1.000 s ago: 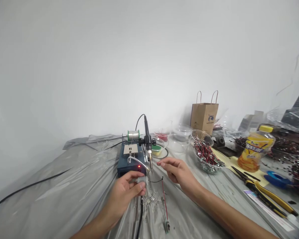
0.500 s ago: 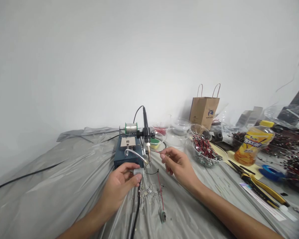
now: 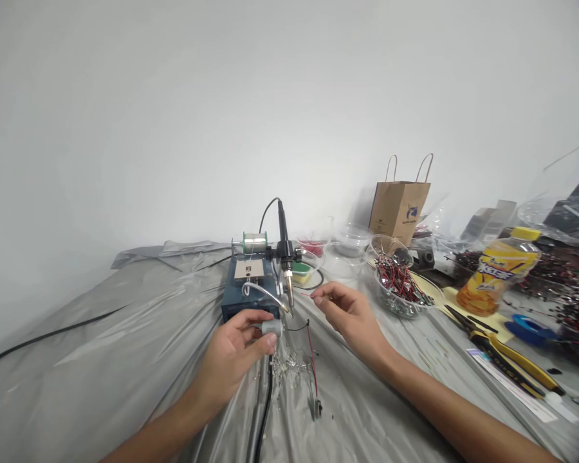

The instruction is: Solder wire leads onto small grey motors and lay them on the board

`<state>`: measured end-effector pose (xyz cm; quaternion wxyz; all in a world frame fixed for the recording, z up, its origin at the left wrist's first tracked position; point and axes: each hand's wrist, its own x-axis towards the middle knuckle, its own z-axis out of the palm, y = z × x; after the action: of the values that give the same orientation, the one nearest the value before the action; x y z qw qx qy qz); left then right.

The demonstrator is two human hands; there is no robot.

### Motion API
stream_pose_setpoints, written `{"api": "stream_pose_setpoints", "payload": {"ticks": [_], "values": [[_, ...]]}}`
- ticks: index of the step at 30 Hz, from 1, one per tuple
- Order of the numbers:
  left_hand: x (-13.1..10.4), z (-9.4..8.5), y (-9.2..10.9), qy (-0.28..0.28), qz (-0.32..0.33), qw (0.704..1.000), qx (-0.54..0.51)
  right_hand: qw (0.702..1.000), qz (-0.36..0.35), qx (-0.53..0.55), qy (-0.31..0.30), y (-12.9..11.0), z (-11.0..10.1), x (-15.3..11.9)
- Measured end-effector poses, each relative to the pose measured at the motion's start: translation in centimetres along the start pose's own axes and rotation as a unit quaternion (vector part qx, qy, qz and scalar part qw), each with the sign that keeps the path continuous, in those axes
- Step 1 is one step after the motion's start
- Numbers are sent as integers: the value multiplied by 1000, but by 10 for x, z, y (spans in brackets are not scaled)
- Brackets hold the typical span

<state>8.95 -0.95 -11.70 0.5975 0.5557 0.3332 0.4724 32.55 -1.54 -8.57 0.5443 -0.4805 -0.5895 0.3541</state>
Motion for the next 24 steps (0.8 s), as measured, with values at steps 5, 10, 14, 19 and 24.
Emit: {"api": "stream_pose_setpoints", "payload": {"ticks": [5,10,14,19,24], "values": [[1,2,2,18,16,1000,0,1000,-22,-16,-3,-3,0,-2],[1,3,2,24,27,999,13,996,-76,-44,-9,-7,2,-7],[1,3,-1,19,33,999,11,984,-139,-110,-3,-10,1,-10],[2,6,0,21,43,999,0,964,-218,-152,-16,-13,1,-11],[0,8,4,22,51,998,15,971,-187,-146,-14,-13,2,-14]]}}
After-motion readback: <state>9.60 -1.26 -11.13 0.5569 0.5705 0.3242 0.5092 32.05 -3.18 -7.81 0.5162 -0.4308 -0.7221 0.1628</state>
